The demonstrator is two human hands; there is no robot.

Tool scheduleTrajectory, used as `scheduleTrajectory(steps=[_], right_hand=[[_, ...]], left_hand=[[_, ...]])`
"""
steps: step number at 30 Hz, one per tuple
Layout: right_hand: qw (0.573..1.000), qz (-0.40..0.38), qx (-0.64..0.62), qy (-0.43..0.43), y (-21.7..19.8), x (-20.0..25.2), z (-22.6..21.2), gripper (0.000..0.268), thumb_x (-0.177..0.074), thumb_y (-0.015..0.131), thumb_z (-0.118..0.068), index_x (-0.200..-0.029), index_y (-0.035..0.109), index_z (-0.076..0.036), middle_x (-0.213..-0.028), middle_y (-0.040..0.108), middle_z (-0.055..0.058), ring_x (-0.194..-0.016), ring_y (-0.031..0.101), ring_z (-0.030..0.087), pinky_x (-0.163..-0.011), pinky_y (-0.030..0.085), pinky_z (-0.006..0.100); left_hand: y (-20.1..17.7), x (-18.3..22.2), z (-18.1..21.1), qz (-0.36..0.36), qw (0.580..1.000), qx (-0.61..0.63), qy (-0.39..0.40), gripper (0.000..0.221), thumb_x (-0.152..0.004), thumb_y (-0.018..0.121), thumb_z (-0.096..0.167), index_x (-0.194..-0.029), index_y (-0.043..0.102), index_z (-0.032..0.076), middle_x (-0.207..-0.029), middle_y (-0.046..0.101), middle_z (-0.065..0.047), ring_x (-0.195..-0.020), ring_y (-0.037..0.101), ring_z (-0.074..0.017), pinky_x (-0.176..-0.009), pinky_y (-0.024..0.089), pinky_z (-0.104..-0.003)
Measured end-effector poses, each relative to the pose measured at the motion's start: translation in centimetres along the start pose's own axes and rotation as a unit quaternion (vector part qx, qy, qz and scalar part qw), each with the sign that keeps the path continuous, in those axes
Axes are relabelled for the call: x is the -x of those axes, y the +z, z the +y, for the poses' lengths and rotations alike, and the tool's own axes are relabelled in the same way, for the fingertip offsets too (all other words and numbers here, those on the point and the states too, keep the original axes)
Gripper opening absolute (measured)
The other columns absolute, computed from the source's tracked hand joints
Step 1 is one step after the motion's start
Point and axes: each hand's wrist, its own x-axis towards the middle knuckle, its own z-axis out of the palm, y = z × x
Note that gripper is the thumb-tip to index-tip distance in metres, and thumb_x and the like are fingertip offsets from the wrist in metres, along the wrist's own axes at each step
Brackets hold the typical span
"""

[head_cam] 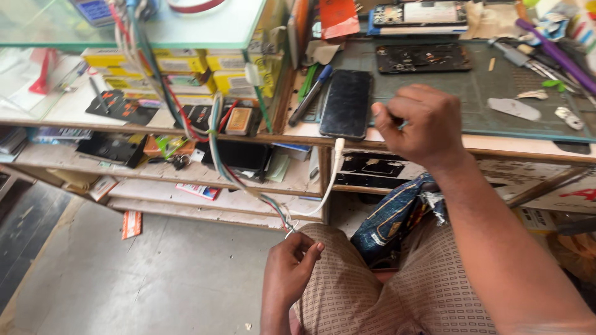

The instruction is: The person holds a smartphone and removes its back cover to expose the internal battery and components. They then reattach the back cover and connect a charging cable to the device, observing the charging indicator on the screen.

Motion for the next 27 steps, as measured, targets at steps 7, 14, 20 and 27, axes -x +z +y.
scheduleTrajectory(steps=[7, 14, 20, 27], right_hand=[[0.999, -0.017, 0.032, -0.018, 0.3, 0.5, -0.2, 0.039, -0.102, 0.075, -0.022, -0.069, 0.059, -0.007, -0.068, 0.052, 0.006, -0.06, 0.055, 0.025, -0.053, 0.042, 0.039], [0.998, -0.038, 0.044, -0.035, 0.1, 0.3, -0.7, 0.043, -0.102, 0.076, -0.024, -0.066, 0.058, -0.009, -0.065, 0.051, 0.005, -0.062, 0.054, 0.024, -0.055, 0.042, 0.041], [0.998, -0.044, 0.013, -0.052, -0.2, 0.5, -0.7, 0.046, -0.101, 0.076, -0.025, -0.062, 0.058, -0.009, -0.061, 0.05, 0.004, -0.057, 0.053, 0.022, -0.051, 0.042, 0.04], [0.997, -0.058, -0.017, -0.052, -0.9, 0.7, -1.1, 0.046, -0.098, 0.077, -0.024, -0.06, 0.056, -0.007, -0.06, 0.049, 0.007, -0.057, 0.052, 0.024, -0.053, 0.042, 0.042]], left_hand=[[-0.2, 0.1, -0.2, 0.04, 0.997, 0.073, -0.006, 0.014, -0.092, 0.07, 0.016, -0.095, 0.075, 0.003, -0.072, 0.077, -0.006, -0.061, 0.068, -0.011, -0.055, 0.051, -0.026], [-0.4, 0.3, -0.4, 0.072, 0.984, 0.158, 0.05, 0.012, -0.09, 0.075, 0.014, -0.094, 0.075, 0.002, -0.076, 0.076, -0.005, -0.067, 0.067, -0.0079, -0.059, 0.052, -0.024], [-0.9, 0.9, -0.1, 0.028, 0.959, 0.216, 0.179, 0.023, -0.086, 0.079, 0.012, -0.106, 0.073, 0.002, -0.091, 0.075, -0.005, -0.08, 0.063, -0.0076, -0.073, 0.051, -0.022], [-1.7, -0.5, -2.9, 0.121, 0.945, 0.244, 0.179, 0.017, -0.091, 0.076, 0.012, -0.103, 0.074, 0.001, -0.089, 0.074, -0.004, -0.079, 0.064, -0.0102, -0.071, 0.052, -0.024]])
